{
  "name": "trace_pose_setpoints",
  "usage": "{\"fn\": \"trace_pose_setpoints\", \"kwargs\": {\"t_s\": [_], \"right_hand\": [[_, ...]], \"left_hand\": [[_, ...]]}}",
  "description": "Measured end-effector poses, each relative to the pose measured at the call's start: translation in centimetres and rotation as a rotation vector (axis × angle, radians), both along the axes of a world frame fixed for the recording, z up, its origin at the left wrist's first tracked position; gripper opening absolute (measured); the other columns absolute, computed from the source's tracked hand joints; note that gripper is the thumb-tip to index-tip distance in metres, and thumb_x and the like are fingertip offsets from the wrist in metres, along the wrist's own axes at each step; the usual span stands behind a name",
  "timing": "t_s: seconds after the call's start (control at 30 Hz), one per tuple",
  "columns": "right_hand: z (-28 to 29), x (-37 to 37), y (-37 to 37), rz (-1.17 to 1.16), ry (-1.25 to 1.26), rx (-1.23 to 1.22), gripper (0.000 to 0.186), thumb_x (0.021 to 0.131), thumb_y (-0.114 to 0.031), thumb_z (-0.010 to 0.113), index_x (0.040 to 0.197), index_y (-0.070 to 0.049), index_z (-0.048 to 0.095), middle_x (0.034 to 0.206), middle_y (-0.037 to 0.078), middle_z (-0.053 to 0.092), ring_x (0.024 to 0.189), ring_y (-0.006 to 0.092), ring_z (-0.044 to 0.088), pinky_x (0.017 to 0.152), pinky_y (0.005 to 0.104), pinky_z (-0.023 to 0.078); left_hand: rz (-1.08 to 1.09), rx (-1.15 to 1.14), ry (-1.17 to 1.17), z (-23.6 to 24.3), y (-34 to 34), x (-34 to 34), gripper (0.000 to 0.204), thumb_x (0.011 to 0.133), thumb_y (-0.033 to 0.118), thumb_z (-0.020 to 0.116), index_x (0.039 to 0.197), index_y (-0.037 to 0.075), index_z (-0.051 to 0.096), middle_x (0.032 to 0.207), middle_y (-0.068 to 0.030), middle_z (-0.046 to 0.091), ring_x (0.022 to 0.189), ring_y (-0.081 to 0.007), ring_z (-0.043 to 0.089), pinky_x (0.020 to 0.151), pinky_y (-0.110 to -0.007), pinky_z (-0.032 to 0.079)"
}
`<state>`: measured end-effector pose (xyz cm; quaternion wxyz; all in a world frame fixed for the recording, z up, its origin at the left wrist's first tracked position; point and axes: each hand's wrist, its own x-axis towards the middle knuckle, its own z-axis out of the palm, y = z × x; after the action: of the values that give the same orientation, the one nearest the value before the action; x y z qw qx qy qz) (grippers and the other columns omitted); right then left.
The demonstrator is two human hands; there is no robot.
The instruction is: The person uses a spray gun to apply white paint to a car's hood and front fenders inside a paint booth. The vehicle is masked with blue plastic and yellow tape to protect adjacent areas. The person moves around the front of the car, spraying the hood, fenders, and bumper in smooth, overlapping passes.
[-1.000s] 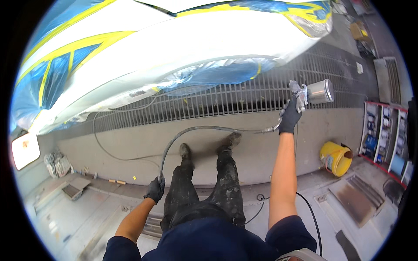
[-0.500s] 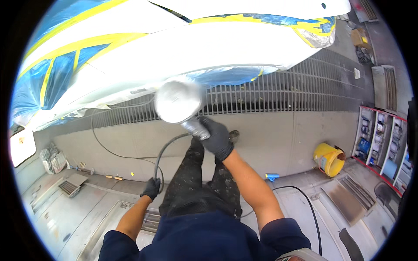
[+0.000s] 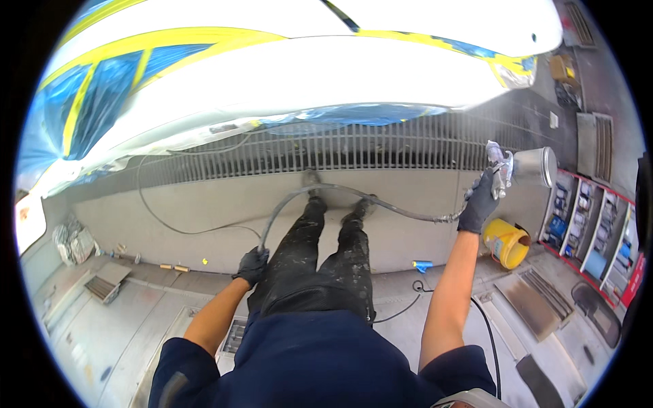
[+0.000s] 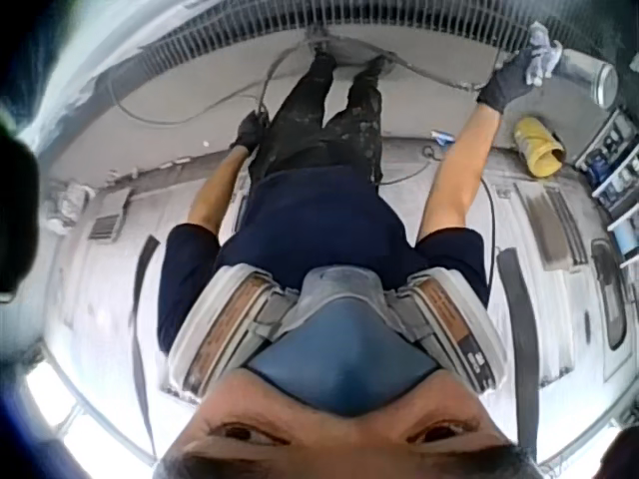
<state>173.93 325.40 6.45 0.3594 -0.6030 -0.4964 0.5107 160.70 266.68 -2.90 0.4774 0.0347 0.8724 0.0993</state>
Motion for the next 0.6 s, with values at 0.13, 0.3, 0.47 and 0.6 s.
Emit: {"fn": "trace_pose_setpoints", "kwargs": {"t_s": [0.13,0.3,0.47,0.6], "right_hand": [[-0.2,-6.5,-10.6,0.398,-0.106,0.319,0.026,0.093,-0.016,0.064,0.113,0.001,0.064,0.101,0.007,0.066,0.085,0.0115,0.058,0.073,0.0280,0.047],[2.0,-15.0,-24.7,0.946,-0.132,0.426,0.033,0.082,-0.020,0.070,0.111,-0.005,0.063,0.096,0.015,0.069,0.085,0.0302,0.067,0.075,0.0388,0.053],[3.0,-19.7,-29.5,1.307,-0.106,0.493,0.051,0.074,-0.025,0.071,0.120,-0.008,0.057,0.106,0.015,0.064,0.084,0.0350,0.066,0.072,0.0439,0.053],[4.8,-18.3,-25.5,1.280,-0.024,0.354,0.047,0.075,-0.024,0.072,0.118,-0.008,0.058,0.103,0.016,0.066,0.086,0.0357,0.067,0.072,0.0425,0.054]], "left_hand": [[0.042,-0.015,-0.020,1.1,-2.0,-1.3,0.042,0.093,0.045,0.053,0.100,0.005,0.064,0.085,-0.0243,0.067,0.085,-0.0441,0.064,0.072,-0.052,0.049],[-0.045,-0.025,0.151,-1.0,-8.7,-0.6,0.041,0.094,0.042,0.055,0.079,0.004,0.059,0.062,-0.0110,0.061,0.058,-0.0273,0.062,0.056,-0.041,0.047],[0.270,-0.035,0.071,-1.1,-11.4,-0.3,0.037,0.094,0.036,0.058,0.074,0.005,0.056,0.058,-0.0075,0.057,0.052,-0.0204,0.058,0.049,-0.037,0.043],[0.352,-0.012,0.032,-1.4,-11.4,0.5,0.036,0.094,0.035,0.058,0.079,0.003,0.056,0.062,-0.0100,0.058,0.054,-0.0226,0.059,0.051,-0.038,0.044]]}}
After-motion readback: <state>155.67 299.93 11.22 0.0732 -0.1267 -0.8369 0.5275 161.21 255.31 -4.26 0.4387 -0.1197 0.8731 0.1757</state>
